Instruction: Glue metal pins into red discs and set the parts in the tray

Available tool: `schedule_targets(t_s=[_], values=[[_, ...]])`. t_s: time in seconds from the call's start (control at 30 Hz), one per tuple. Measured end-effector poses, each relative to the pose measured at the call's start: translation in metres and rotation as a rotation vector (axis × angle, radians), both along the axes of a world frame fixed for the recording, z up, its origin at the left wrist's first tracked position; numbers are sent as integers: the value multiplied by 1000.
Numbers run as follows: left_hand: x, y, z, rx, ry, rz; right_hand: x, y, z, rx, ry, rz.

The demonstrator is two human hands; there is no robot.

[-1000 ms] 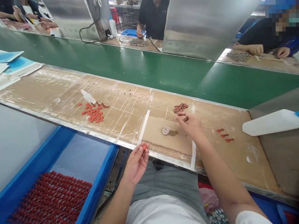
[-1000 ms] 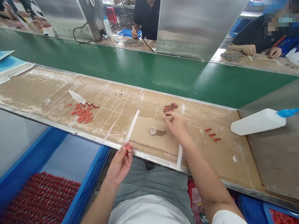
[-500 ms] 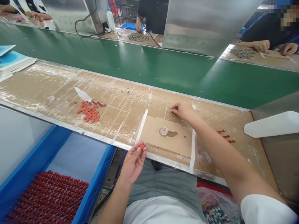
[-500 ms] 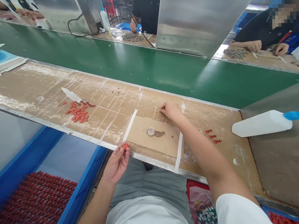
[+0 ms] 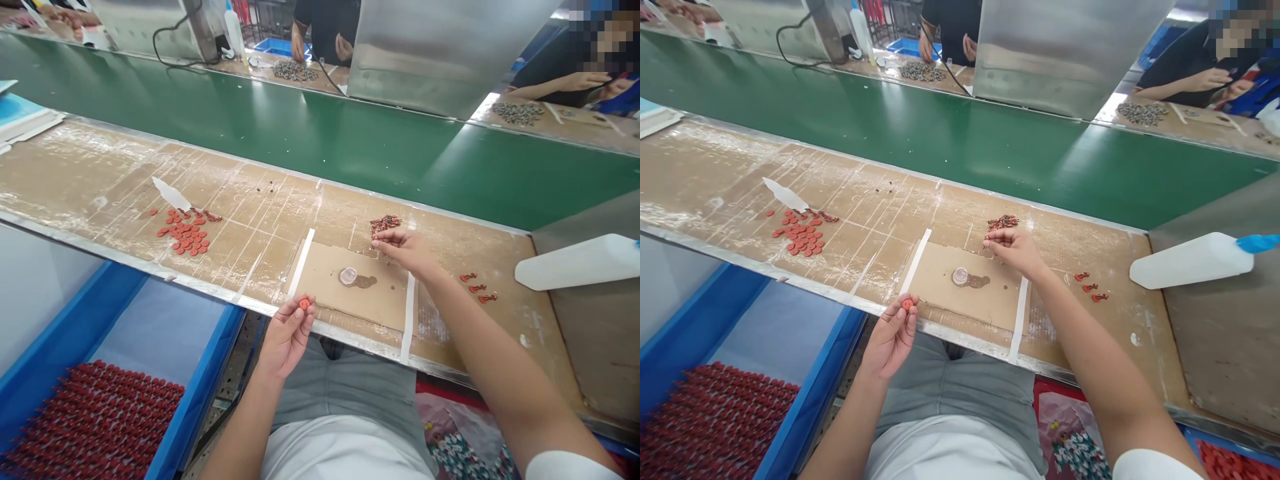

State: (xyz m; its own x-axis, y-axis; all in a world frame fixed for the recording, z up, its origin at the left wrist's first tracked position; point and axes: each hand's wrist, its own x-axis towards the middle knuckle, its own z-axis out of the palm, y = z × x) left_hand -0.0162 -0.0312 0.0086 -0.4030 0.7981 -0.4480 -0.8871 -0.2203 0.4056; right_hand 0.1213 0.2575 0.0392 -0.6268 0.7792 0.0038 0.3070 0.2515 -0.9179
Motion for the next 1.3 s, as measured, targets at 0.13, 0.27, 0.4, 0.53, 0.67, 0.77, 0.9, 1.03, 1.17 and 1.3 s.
schedule_targets(t_s=[0.13, 0.27, 0.4, 0.53, 0.67, 0.77, 0.9, 1.03, 1.17, 1.3], values=[[3, 16, 1, 64, -41, -13, 21, -24, -16, 1, 49, -93], [12, 33, 4, 109, -87, 3, 27, -41, -28, 131, 6, -148], [24, 43, 3, 109, -33, 87, 20, -57, -24, 210, 119, -240], [33, 46, 1, 111, 22, 82, 8, -79, -17, 314, 247, -239], [33, 46, 1, 90, 34, 86, -1, -94, -19, 461, 225, -188], [31, 45, 0, 88, 34, 82, -5, -97, -24, 540, 201, -169], [29, 44, -1, 117, 35, 83, -7, -97, -28, 569, 201, -156], [28, 45, -2, 131, 37, 89, -7, -95, -30, 566, 216, -156], [28, 45, -3, 124, 40, 92, -8, -93, -32, 541, 190, -177], [26, 44, -3, 85, 22, 97, -8, -93, -33, 539, 211, -161]])
